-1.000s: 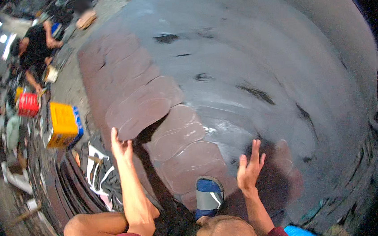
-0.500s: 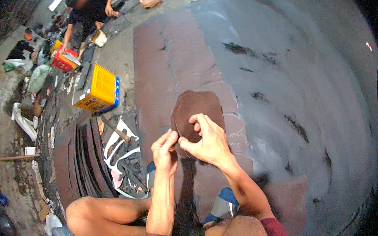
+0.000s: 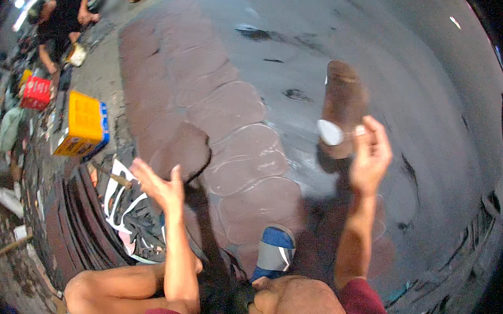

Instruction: The person sits on the floor and arranges multiple brown shoe insoles in a staggered, overlapping pattern on a large dark sheet. The person repeatedly picks up, positions, and smooths the insoles by hand to form a continuous layout.

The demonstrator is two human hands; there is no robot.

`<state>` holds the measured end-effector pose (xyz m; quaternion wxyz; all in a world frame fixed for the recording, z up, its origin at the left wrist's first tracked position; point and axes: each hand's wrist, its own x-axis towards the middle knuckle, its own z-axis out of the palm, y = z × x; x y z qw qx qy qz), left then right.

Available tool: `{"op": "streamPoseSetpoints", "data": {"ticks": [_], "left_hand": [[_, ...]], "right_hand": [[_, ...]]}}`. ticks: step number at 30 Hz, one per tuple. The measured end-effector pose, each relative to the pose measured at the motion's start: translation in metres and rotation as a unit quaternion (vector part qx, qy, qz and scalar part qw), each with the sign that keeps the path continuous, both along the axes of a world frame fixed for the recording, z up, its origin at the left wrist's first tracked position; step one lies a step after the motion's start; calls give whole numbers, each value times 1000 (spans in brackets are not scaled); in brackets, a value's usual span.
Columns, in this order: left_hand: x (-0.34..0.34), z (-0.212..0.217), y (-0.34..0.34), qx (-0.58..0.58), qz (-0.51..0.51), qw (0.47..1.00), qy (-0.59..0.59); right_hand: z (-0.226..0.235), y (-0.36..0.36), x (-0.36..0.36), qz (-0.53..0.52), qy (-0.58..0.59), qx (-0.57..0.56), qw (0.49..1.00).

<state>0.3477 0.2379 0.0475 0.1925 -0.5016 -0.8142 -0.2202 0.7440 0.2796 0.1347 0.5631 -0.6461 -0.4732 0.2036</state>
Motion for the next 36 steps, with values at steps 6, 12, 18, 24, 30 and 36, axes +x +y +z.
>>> {"op": "streamPoseSetpoints", "data": {"ticks": [6,12,18,24,30,36], "left_hand": [[209,111,15,-121,-416,762,-482],[227,126,21,-109,-377,468,-792],[246,11,-32,-207,-199,520,-804],[251,-51,-64,-225,-161,650,-708],[255,-65,-67,-212,-165,665,-697],[257,-64,-69,-209,-249,760,-562]], "right_hand": [[-20,-75,-75,240,49,26,969],[-35,-92,52,-121,250,-47,959],[-69,-85,146,16,118,-69,990],[-134,-91,160,57,145,-212,965],[-161,-91,162,37,98,-194,975],[-156,-90,153,2,-41,-162,986]]}}
